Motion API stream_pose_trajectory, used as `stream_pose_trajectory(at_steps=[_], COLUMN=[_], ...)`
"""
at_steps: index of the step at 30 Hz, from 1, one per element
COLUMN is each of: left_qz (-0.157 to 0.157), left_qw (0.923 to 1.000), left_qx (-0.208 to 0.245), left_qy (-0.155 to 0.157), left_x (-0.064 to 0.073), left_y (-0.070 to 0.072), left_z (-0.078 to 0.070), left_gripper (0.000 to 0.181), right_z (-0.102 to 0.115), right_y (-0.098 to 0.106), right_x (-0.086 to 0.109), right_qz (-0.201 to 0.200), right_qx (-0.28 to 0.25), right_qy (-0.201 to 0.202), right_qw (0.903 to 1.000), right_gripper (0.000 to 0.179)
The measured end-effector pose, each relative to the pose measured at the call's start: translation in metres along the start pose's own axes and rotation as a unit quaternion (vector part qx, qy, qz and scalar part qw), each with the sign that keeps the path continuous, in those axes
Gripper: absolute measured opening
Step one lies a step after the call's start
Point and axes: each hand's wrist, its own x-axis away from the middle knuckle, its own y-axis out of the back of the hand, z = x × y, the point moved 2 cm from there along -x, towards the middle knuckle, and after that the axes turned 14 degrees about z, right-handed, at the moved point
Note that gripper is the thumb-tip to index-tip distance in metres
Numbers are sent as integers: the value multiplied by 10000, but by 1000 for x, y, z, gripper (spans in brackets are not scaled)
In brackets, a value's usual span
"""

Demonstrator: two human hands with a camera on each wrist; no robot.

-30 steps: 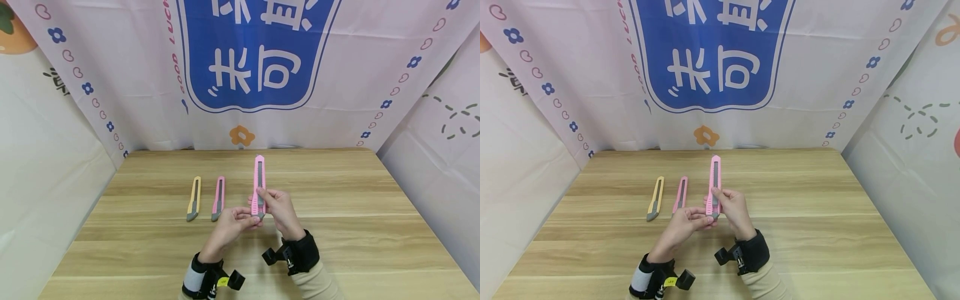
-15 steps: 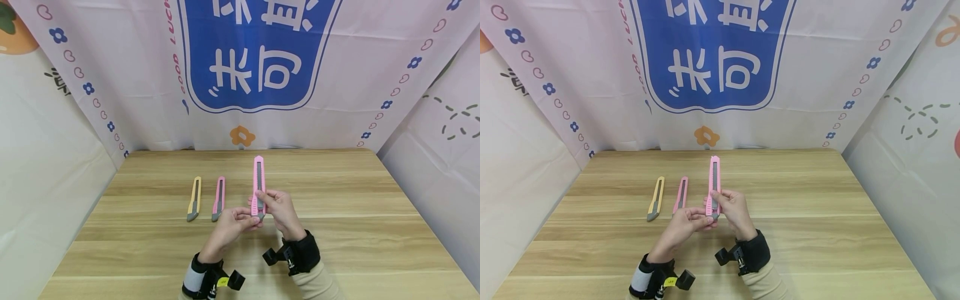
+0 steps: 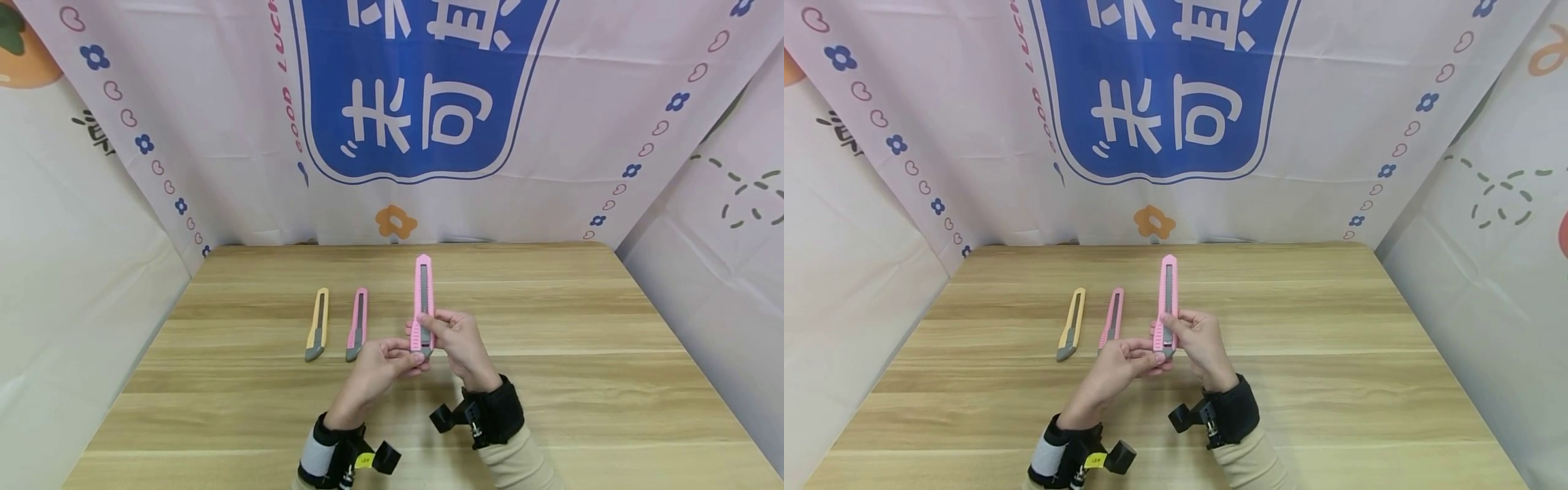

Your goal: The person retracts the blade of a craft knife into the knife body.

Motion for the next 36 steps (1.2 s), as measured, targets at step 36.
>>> stream_pose_trajectory(at_steps=[36], left_qz=[-1420], left_qw=[9481], left_qx=[-2690], left_qy=[-929], left_x=[-1], left_y=[-17], left_z=[-8], left_gripper=[54], right_z=[-4], right_y=[9], right_x=[-3], right_qz=[-293], right_qx=[-111], right_qy=[-120], right_qw=[9994], right_gripper=[35])
